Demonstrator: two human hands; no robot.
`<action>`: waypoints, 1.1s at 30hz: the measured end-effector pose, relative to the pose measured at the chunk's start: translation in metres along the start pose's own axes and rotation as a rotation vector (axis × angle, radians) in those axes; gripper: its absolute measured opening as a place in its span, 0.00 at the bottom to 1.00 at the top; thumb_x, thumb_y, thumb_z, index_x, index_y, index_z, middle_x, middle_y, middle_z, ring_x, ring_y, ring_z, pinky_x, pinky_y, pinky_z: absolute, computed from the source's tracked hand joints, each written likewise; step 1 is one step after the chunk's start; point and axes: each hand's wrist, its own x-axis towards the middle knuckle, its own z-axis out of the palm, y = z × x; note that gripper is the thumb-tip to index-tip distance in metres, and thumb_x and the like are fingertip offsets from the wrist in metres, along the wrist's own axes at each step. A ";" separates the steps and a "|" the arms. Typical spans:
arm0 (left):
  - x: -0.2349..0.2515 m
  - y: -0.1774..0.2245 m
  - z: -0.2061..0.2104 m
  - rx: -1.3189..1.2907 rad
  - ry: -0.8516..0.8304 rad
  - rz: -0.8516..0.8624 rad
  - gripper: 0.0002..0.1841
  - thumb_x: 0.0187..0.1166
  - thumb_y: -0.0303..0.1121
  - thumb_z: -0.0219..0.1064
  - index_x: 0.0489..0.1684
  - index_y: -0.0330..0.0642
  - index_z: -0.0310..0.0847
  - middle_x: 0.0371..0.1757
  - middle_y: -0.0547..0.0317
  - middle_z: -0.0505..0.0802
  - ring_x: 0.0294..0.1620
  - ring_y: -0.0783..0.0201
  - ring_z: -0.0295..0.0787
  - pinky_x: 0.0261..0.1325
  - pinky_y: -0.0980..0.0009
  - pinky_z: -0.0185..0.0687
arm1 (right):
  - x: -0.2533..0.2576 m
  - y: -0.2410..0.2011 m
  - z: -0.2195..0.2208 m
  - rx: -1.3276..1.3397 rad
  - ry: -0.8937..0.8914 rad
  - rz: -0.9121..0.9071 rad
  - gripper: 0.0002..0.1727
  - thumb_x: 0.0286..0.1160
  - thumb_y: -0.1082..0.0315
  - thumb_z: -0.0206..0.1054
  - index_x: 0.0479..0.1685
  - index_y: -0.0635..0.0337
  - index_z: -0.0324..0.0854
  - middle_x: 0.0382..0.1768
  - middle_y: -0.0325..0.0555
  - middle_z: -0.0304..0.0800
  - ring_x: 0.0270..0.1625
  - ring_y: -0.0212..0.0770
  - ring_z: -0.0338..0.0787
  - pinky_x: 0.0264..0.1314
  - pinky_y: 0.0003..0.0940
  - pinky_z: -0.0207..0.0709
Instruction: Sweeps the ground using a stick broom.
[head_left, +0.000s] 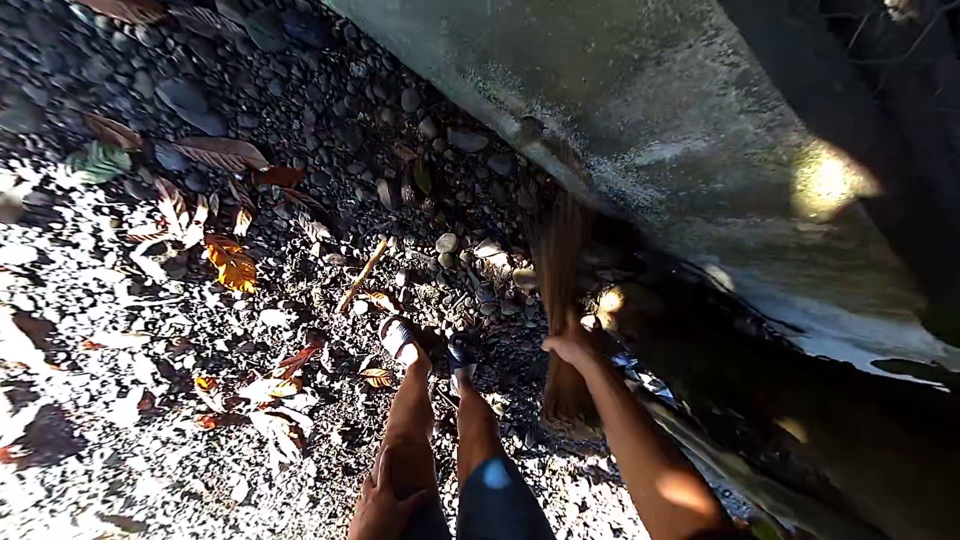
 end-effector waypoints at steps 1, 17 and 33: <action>0.001 -0.002 -0.001 -0.005 -0.006 0.004 0.66 0.63 0.64 0.81 0.99 0.54 0.33 0.88 0.25 0.62 0.83 0.29 0.68 0.79 0.37 0.71 | 0.008 -0.015 0.010 -0.065 -0.025 -0.049 0.63 0.62 0.71 0.77 0.97 0.51 0.32 0.74 0.70 0.76 0.73 0.64 0.81 0.73 0.61 0.75; 0.001 -0.011 -0.010 -0.095 -0.056 0.017 0.64 0.63 0.64 0.80 0.99 0.60 0.35 0.87 0.25 0.63 0.80 0.28 0.71 0.74 0.34 0.74 | -0.059 -0.056 0.036 0.357 0.036 -0.106 0.53 0.68 0.77 0.72 0.94 0.56 0.41 0.69 0.69 0.77 0.56 0.59 0.88 0.54 0.57 0.85; -0.003 -0.003 -0.019 -0.298 -0.043 0.055 0.63 0.61 0.64 0.81 0.98 0.63 0.38 0.88 0.26 0.62 0.80 0.25 0.69 0.71 0.32 0.75 | -0.096 -0.222 0.043 0.316 -0.232 -0.443 0.50 0.69 0.75 0.66 0.94 0.52 0.40 0.45 0.55 0.86 0.32 0.44 0.90 0.35 0.41 0.88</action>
